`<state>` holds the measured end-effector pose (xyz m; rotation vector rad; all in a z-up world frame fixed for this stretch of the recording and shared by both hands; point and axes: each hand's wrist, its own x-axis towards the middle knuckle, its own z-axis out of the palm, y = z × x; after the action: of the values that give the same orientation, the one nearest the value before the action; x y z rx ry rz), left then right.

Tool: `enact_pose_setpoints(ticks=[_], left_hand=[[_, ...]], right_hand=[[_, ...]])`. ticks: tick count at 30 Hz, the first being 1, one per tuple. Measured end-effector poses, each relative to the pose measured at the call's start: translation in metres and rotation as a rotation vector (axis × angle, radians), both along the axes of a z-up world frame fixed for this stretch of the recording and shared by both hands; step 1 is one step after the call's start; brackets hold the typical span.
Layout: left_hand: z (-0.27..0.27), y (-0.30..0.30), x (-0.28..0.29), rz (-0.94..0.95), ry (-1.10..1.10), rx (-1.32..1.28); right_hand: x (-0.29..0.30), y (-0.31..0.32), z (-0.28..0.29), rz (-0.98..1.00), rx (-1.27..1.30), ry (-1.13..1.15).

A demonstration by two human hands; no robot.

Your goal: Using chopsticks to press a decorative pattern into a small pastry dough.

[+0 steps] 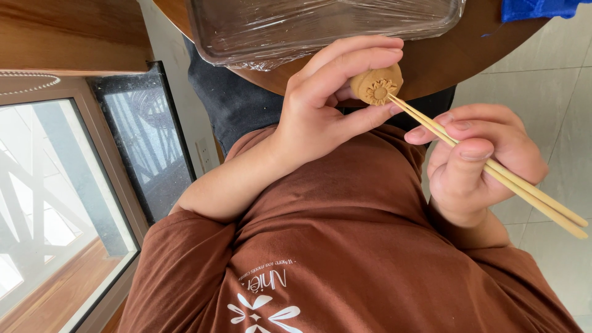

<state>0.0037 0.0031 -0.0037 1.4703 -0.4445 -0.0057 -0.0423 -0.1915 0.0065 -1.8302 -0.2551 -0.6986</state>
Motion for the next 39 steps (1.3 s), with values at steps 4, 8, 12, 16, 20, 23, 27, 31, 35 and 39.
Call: enact_pose_setpoints(ticks=[4, 8, 12, 16, 20, 23, 27, 31, 35, 39], left_hand=[[-0.001, 0.000, 0.000, -0.004, 0.002, -0.022], [-0.001, -0.001, -0.001, 0.004, -0.011, -0.015], [-0.001, -0.001, -0.001, 0.012, -0.011, -0.037], [-0.002, -0.002, -0.003, -0.028, 0.103, -0.175], [-0.006, -0.006, -0.004, -0.091, 0.311, -0.370], [-0.006, -0.006, -0.001, -0.097, 0.412, -0.471], [-0.007, -0.006, -0.002, -0.129, 0.450, -0.491], [-0.005, -0.007, -0.005, -0.121, 0.361, -0.432], [-0.002, -0.006, -0.002, -0.073, 0.156, -0.382], [0.008, -0.005, 0.002, -0.059, -0.121, -0.180]], right_hand=[[0.000, -0.001, -0.001, 0.010, 0.000, -0.006], [-0.002, -0.003, -0.001, 0.001, -0.026, -0.011], [-0.003, -0.005, -0.002, -0.019, -0.018, -0.044], [-0.004, -0.007, 0.003, -0.005, 0.024, -0.057], [-0.003, -0.013, 0.011, 0.004, 0.009, -0.030], [-0.003, -0.016, 0.022, 0.011, 0.029, 0.163], [-0.002, -0.024, 0.031, 0.027, 0.032, 0.284], [-0.001, -0.028, 0.037, 0.022, 0.066, 0.408], [0.009, -0.027, 0.056, 0.027, -0.009, 0.456], [0.021, -0.022, 0.077, 0.194, -0.276, 0.428]])
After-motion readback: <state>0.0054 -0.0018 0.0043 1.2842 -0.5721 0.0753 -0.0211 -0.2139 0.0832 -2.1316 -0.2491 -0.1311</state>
